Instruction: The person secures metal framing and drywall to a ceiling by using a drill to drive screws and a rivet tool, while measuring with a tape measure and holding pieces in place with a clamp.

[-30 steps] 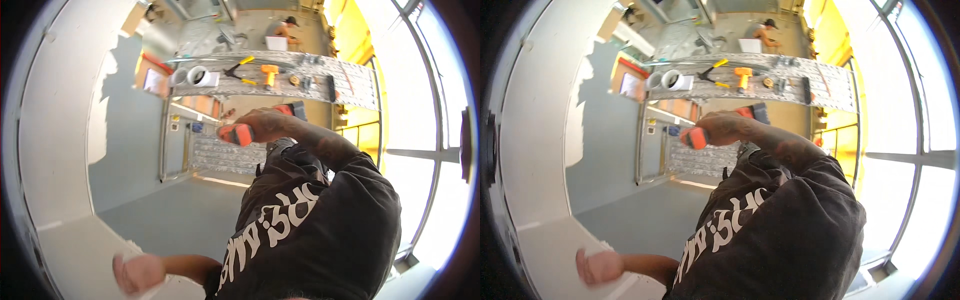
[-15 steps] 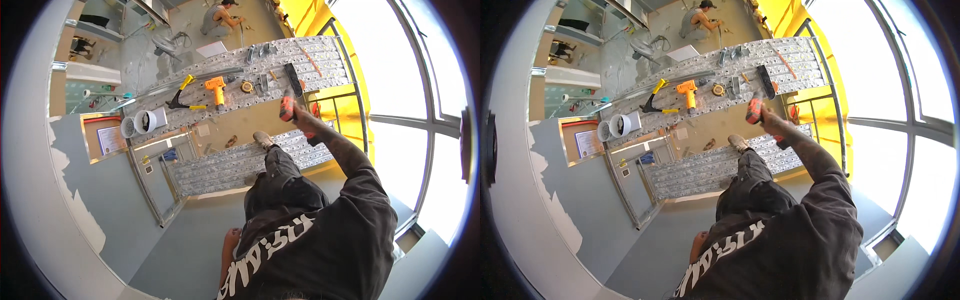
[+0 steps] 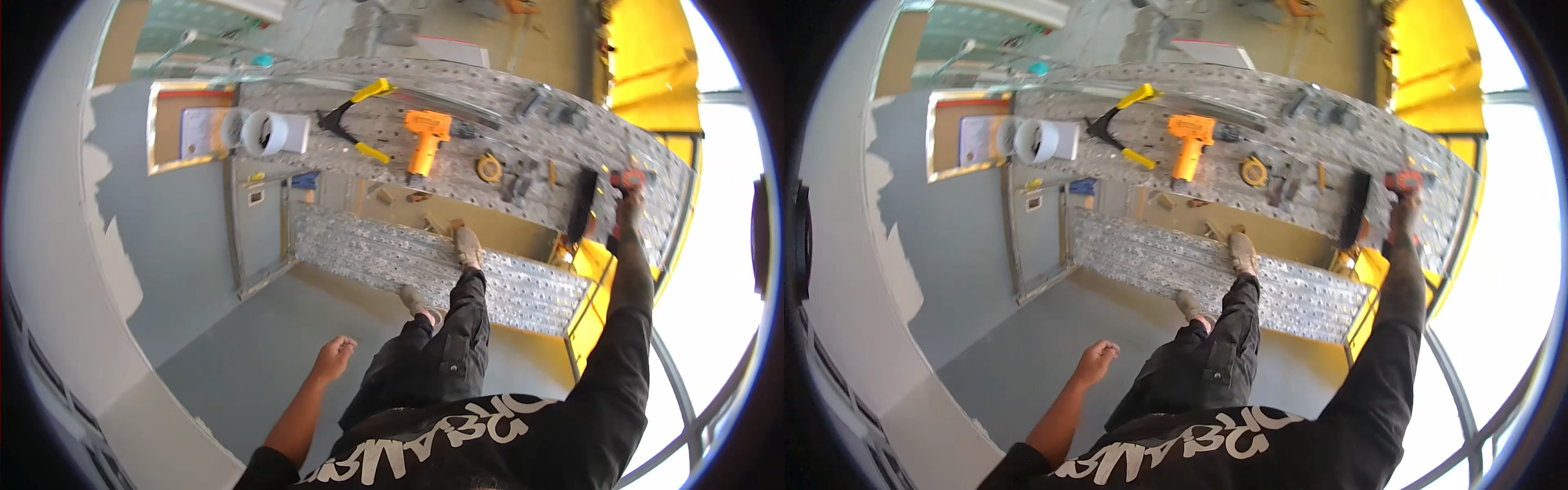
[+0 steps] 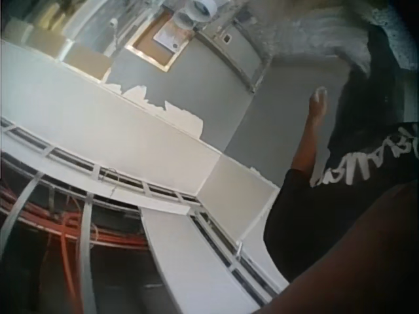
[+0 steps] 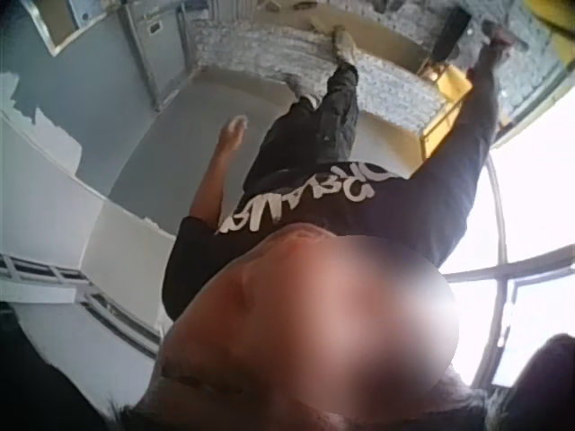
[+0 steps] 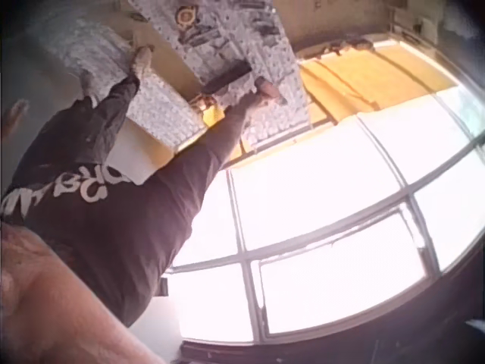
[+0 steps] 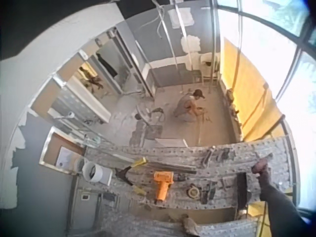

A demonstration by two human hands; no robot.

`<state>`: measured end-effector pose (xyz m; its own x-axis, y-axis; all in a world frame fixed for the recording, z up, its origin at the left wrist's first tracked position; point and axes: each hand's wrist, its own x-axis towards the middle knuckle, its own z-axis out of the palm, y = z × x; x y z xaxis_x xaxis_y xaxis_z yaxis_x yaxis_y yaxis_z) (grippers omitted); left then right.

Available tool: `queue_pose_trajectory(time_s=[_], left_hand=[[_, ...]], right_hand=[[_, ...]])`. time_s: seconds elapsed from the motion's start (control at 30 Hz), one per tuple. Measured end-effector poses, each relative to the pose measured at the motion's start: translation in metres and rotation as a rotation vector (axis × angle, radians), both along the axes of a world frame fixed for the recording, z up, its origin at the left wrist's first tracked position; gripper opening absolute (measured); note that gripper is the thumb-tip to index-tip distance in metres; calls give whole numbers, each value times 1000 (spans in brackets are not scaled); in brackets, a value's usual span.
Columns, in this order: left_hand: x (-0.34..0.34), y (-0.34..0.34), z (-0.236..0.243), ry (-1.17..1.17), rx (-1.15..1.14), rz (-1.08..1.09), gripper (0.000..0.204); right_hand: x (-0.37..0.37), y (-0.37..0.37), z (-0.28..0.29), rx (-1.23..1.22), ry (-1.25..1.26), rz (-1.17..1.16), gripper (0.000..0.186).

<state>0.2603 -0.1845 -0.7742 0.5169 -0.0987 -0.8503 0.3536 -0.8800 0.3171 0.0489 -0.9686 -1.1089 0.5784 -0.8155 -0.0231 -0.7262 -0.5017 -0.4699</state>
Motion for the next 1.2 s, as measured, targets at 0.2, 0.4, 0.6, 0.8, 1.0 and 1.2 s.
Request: queue_pose_trajectory(time_s=[0.2, 0.4, 0.6, 0.8, 1.0, 1.2], left_hand=[[-33, 43, -4, 53, 87, -125, 13], [-5, 10, 9, 131, 59, -93, 12], [11, 9, 7, 88, -160, 95, 9], [58, 45, -33, 35, -399, 214, 6], [190, 116, -83, -120, -541, 288, 5], [396, 164, -110, -233, -750, 413, 18]], right_hand=[[22, 18, -11, -134, 155, -131, 81], [4, -7, 10, 32, 186, -75, 82], [94, 67, 110, -94, 209, 9, 66], [178, 245, 115, -66, -47, 397, 61], [335, 449, 143, 285, 24, 582, 58], [465, 515, 117, 102, 253, 583, 59]])
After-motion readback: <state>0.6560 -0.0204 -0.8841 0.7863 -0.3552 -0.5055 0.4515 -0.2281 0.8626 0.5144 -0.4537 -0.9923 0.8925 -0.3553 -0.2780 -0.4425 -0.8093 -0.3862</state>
